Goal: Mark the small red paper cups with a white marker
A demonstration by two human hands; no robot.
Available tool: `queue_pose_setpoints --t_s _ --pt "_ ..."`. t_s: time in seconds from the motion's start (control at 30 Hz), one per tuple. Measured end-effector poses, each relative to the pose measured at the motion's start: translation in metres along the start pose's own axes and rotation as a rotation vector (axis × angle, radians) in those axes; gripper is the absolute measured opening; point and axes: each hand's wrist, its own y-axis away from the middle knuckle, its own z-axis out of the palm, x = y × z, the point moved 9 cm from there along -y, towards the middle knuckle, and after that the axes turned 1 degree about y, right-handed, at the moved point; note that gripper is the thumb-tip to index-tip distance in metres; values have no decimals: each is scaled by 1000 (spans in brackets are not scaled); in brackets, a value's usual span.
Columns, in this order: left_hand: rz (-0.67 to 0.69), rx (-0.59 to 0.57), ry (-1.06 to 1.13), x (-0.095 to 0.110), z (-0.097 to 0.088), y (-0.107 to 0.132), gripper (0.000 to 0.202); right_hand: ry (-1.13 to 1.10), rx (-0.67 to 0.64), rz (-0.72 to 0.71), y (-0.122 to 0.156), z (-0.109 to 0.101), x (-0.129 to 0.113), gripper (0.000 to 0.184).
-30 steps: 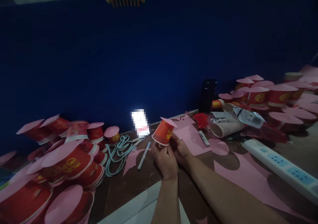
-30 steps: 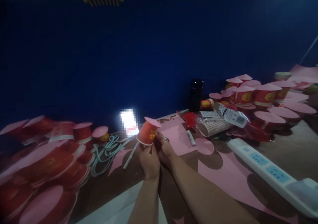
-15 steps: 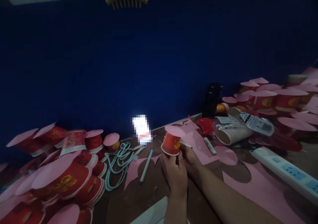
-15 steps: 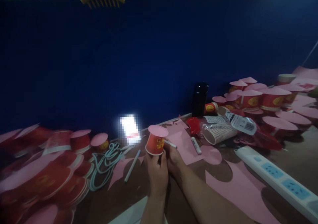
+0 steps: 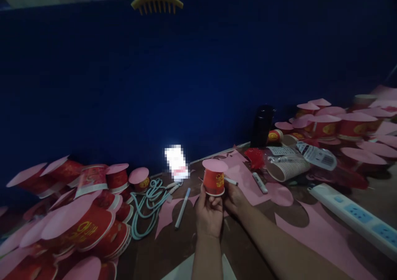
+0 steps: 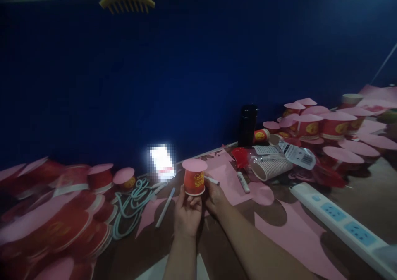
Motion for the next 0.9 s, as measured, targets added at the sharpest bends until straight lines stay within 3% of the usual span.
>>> queue_pose_setpoints --t_s 0.13,0.2,0.27,0.37,0.53,0.9 --pt "65 -23 80 15 1 -1 9 350 233 -246 10 -15 -23 43" --pt "92 21 59 19 -3 -3 8 595 319 -428 23 -13 -43 41" --pt "106 51 36 20 -6 -5 8 849 351 -640 40 1 -61 35" --pt "126 82 14 19 -12 -8 7 1065 277 -867 62 30 -70 31" --pt "117 52 -49 12 -19 -11 8 1113 88 -973 78 53 -63 32" --pt "117 -15 -142 6 -20 -17 17 1155 134 -1022 75 48 -60 24"
